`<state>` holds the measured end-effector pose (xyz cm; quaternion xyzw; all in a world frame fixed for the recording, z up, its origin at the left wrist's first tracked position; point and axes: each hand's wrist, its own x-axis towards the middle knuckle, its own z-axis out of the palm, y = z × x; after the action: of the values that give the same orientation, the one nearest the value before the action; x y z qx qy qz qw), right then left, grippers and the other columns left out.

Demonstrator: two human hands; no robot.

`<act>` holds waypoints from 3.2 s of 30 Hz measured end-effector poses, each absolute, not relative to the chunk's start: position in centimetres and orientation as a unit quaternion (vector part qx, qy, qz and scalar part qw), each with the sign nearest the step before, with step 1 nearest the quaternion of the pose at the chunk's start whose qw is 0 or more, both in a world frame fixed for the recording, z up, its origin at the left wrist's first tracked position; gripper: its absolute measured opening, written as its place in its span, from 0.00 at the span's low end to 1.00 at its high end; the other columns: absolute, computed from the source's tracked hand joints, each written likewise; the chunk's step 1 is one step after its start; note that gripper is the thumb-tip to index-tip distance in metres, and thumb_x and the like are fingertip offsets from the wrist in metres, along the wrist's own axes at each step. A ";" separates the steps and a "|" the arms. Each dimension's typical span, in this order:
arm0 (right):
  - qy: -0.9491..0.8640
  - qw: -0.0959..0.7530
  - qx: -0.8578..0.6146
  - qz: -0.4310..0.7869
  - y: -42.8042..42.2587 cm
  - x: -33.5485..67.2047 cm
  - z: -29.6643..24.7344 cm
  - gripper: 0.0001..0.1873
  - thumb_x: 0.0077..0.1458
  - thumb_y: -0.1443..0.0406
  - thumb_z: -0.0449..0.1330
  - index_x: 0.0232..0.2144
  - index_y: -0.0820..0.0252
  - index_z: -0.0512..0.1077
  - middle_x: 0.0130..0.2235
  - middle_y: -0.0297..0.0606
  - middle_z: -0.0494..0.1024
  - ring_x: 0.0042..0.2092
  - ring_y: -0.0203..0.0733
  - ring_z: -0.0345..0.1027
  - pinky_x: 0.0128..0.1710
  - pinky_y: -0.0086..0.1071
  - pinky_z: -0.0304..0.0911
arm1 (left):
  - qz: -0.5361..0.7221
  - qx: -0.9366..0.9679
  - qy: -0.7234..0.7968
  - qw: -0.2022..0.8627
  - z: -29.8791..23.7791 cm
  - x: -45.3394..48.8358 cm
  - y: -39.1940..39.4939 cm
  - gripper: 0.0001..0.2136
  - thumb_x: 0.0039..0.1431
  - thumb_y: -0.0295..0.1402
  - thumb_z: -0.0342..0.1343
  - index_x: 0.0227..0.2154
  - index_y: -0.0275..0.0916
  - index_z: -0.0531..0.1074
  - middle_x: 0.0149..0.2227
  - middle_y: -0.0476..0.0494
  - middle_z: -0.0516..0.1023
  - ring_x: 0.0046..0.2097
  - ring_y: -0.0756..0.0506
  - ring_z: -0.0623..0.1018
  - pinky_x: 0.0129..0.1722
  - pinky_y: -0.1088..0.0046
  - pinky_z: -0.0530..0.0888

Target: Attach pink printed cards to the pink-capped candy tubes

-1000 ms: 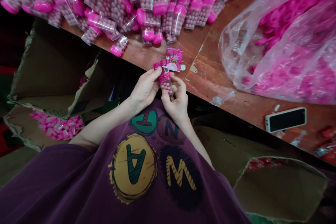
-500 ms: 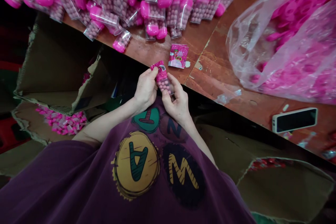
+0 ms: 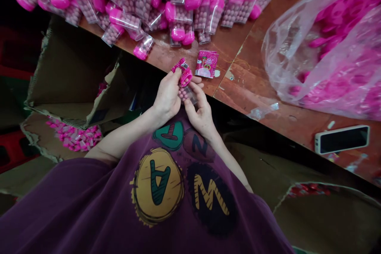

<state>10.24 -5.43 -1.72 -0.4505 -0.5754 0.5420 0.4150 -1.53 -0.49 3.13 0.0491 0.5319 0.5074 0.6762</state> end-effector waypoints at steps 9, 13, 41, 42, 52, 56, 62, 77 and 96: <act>-0.416 0.460 -0.385 0.684 -2.8 8.8 -2.9 0.28 0.60 0.46 0.70 0.56 0.47 0.70 0.48 0.35 0.84 0.42 0.38 0.79 0.39 0.34 0.80 | 0.547 0.140 0.525 0.637 6.0 -1.3 0.8 0.10 0.74 0.43 0.58 0.43 0.42 0.77 0.42 0.42 0.88 0.49 0.41 0.86 0.46 0.68 0.82; -0.344 0.471 -0.355 0.731 -2.2 9.0 -1.7 0.27 0.58 0.48 0.72 0.53 0.50 0.73 0.42 0.31 0.81 0.30 0.31 0.71 0.30 0.29 0.73 | 0.527 0.137 0.540 0.642 6.7 -1.3 1.5 0.14 0.72 0.48 0.59 0.43 0.43 0.77 0.40 0.42 0.87 0.47 0.40 0.87 0.44 0.67 0.82; -0.391 0.550 -0.427 0.602 -2.9 11.4 -1.1 0.28 0.63 0.45 0.67 0.59 0.46 0.68 0.44 0.32 0.76 0.29 0.29 0.65 0.23 0.26 0.65 | 0.563 0.204 0.544 0.589 3.3 1.3 0.7 0.14 0.68 0.47 0.65 0.47 0.43 0.78 0.38 0.46 0.85 0.43 0.47 0.84 0.45 0.72 0.78; -0.396 0.548 -0.428 0.599 -3.0 11.4 -1.1 0.28 0.64 0.45 0.66 0.60 0.45 0.68 0.46 0.33 0.76 0.29 0.29 0.66 0.24 0.27 0.66 | 0.565 0.203 0.539 0.591 3.2 1.4 0.7 0.14 0.68 0.46 0.65 0.47 0.43 0.78 0.38 0.46 0.85 0.43 0.47 0.84 0.45 0.72 0.78; -0.383 0.533 -0.388 0.647 -2.7 11.7 -1.7 0.30 0.63 0.45 0.66 0.61 0.45 0.66 0.36 0.28 0.71 0.26 0.30 0.63 0.21 0.26 0.62 | 0.546 0.300 0.580 0.525 4.4 1.0 -0.4 0.03 0.68 0.36 0.65 0.40 0.44 0.80 0.38 0.49 0.83 0.48 0.47 0.82 0.49 0.76 0.76; -0.381 0.536 -0.382 0.650 -2.5 11.7 -2.2 0.29 0.63 0.45 0.66 0.60 0.43 0.64 0.37 0.27 0.71 0.26 0.30 0.63 0.21 0.26 0.63 | 0.531 0.330 0.569 0.534 4.3 0.7 -0.5 0.05 0.67 0.37 0.67 0.38 0.43 0.81 0.36 0.49 0.82 0.47 0.47 0.82 0.48 0.76 0.76; -0.322 0.558 -0.366 0.671 -2.4 11.7 -1.9 0.29 0.59 0.48 0.72 0.56 0.45 0.68 0.39 0.28 0.74 0.27 0.28 0.65 0.21 0.25 0.63 | 0.567 0.291 0.499 0.588 3.2 0.3 0.4 0.08 0.67 0.39 0.66 0.38 0.40 0.80 0.38 0.47 0.85 0.44 0.48 0.84 0.47 0.74 0.78; -0.228 0.586 -0.340 0.700 -1.8 13.9 -0.5 0.21 0.50 0.55 0.77 0.39 0.52 0.72 0.34 0.27 0.77 0.27 0.27 0.62 0.23 0.21 0.58 | 0.469 0.049 0.491 0.733 4.8 -1.5 1.7 0.11 0.76 0.33 0.53 0.38 0.36 0.77 0.34 0.44 0.86 0.36 0.48 0.86 0.51 0.67 0.83; -0.370 0.651 -0.433 0.502 -1.4 13.5 -1.6 0.24 0.54 0.47 0.75 0.47 0.44 0.74 0.40 0.28 0.78 0.39 0.35 0.76 0.42 0.32 0.78 | 0.450 0.264 0.449 0.725 2.9 -0.5 -0.7 0.24 0.39 0.29 0.80 0.41 0.38 0.78 0.40 0.47 0.85 0.37 0.50 0.82 0.33 0.77 0.75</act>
<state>13.52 -1.40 -1.63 -0.4333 -0.3704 0.5017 0.6507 -0.50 -0.72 2.86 0.2642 0.4493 0.4498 0.7253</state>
